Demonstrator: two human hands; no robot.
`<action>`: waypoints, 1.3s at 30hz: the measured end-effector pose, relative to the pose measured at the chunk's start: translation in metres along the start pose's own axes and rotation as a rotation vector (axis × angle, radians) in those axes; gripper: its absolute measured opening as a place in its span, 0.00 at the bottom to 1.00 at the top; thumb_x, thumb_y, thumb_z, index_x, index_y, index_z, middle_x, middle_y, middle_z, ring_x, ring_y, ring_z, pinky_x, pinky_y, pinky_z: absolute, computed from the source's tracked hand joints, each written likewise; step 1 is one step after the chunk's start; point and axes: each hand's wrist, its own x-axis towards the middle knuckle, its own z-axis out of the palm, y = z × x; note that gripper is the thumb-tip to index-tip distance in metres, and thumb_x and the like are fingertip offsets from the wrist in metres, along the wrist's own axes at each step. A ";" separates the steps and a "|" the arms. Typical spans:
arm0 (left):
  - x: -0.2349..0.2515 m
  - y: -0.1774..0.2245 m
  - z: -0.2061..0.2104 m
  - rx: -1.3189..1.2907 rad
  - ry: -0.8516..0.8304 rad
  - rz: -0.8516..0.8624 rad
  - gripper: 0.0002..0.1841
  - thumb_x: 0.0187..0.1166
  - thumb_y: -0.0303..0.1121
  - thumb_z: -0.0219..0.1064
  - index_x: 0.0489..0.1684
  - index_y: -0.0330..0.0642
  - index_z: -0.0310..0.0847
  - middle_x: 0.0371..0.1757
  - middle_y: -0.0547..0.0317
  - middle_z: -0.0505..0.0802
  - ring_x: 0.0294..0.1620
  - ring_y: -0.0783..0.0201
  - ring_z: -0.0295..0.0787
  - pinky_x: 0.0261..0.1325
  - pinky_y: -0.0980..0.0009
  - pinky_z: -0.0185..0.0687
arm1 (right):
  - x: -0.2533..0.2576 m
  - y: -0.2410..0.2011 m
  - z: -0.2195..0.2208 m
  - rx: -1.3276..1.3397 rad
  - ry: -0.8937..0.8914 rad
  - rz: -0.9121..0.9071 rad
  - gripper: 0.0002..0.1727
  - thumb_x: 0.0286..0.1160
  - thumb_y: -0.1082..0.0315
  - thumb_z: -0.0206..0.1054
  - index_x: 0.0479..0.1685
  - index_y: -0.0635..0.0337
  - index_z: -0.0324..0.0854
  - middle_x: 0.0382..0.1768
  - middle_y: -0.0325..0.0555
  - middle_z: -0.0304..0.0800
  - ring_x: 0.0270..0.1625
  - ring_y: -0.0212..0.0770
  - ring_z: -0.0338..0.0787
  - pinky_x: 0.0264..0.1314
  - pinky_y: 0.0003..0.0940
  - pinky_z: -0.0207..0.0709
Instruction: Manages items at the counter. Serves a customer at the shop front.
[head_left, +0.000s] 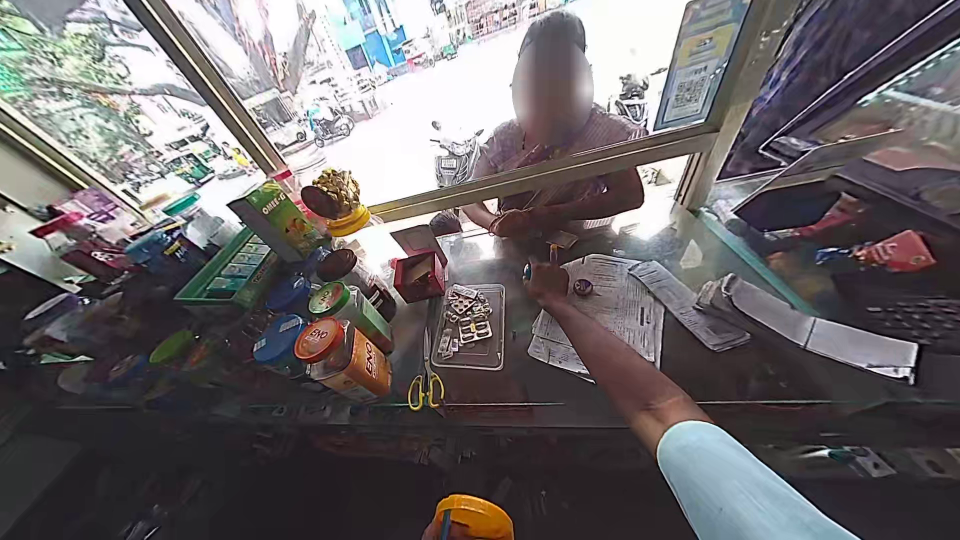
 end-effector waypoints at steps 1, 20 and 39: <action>-0.001 -0.002 -0.001 -0.024 0.005 0.005 0.12 0.86 0.25 0.57 0.61 0.35 0.79 0.48 0.66 0.95 0.52 0.77 0.90 0.65 0.71 0.85 | 0.000 0.002 0.004 -0.012 0.040 -0.004 0.28 0.71 0.53 0.73 0.72 0.50 0.81 0.65 0.64 0.85 0.65 0.68 0.86 0.57 0.69 0.77; 0.048 0.058 0.031 -0.016 -0.266 0.092 0.18 0.84 0.21 0.56 0.71 0.34 0.70 0.55 0.64 0.94 0.57 0.76 0.89 0.69 0.71 0.84 | -0.330 -0.007 0.014 1.385 -1.244 -0.225 0.36 0.79 0.34 0.60 0.76 0.49 0.78 0.61 0.43 0.89 0.60 0.35 0.88 0.67 0.39 0.80; 0.043 0.028 0.003 0.106 -0.196 -0.041 0.12 0.76 0.20 0.50 0.47 0.35 0.80 0.33 0.71 0.88 0.36 0.83 0.83 0.48 0.81 0.82 | -0.404 -0.014 -0.038 0.612 -0.480 -1.068 0.53 0.47 0.25 0.77 0.84 0.26 0.70 0.86 0.65 0.63 0.84 0.67 0.67 0.70 0.64 0.73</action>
